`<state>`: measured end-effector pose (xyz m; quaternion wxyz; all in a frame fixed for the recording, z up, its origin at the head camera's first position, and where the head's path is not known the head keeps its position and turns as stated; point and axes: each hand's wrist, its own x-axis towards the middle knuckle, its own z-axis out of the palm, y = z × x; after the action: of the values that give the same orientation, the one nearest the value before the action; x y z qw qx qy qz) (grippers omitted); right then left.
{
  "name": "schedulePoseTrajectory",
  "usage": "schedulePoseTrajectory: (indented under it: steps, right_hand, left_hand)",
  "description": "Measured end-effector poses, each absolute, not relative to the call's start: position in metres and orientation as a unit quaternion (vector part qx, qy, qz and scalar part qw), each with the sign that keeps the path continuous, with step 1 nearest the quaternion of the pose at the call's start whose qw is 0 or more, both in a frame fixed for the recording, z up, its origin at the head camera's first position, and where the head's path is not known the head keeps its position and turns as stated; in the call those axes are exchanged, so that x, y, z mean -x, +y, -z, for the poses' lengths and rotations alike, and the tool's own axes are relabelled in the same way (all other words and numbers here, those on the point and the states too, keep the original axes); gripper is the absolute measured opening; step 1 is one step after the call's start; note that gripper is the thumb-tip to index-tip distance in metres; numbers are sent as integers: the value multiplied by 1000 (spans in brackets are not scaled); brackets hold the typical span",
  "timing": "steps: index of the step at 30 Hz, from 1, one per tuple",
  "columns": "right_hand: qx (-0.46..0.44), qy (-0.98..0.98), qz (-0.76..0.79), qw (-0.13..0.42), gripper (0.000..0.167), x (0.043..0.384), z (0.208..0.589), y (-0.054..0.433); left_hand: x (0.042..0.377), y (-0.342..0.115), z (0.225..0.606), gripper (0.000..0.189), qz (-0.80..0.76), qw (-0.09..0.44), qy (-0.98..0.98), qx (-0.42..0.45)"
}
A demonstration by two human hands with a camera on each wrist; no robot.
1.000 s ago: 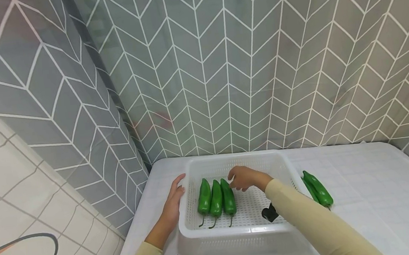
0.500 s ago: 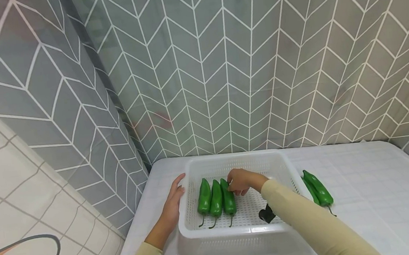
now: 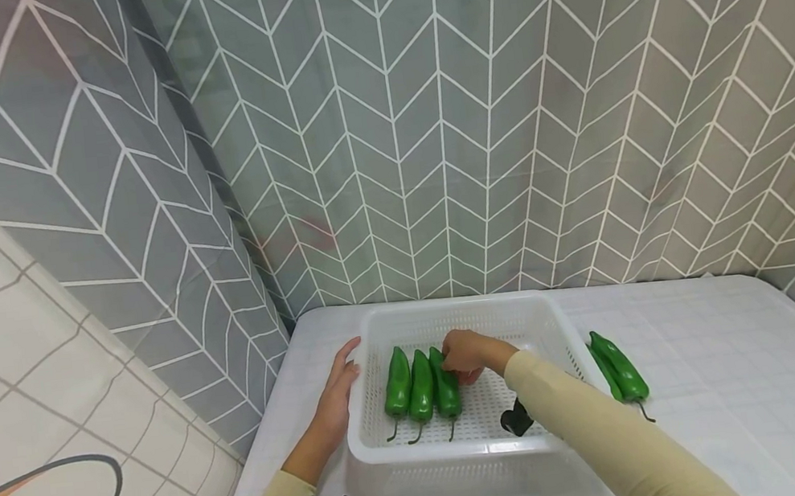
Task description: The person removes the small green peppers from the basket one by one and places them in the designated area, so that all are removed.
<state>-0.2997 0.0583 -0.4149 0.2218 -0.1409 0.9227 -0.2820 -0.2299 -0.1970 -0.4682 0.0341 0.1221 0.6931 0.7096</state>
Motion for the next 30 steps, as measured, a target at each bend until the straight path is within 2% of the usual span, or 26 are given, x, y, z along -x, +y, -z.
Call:
schedulePoseTrajectory:
  steps: [30]
  right_hand:
    - [125,915,313,223,22,299,404,62]
  left_hand:
    - [230,-197,468,50,-716,38,685,-127]
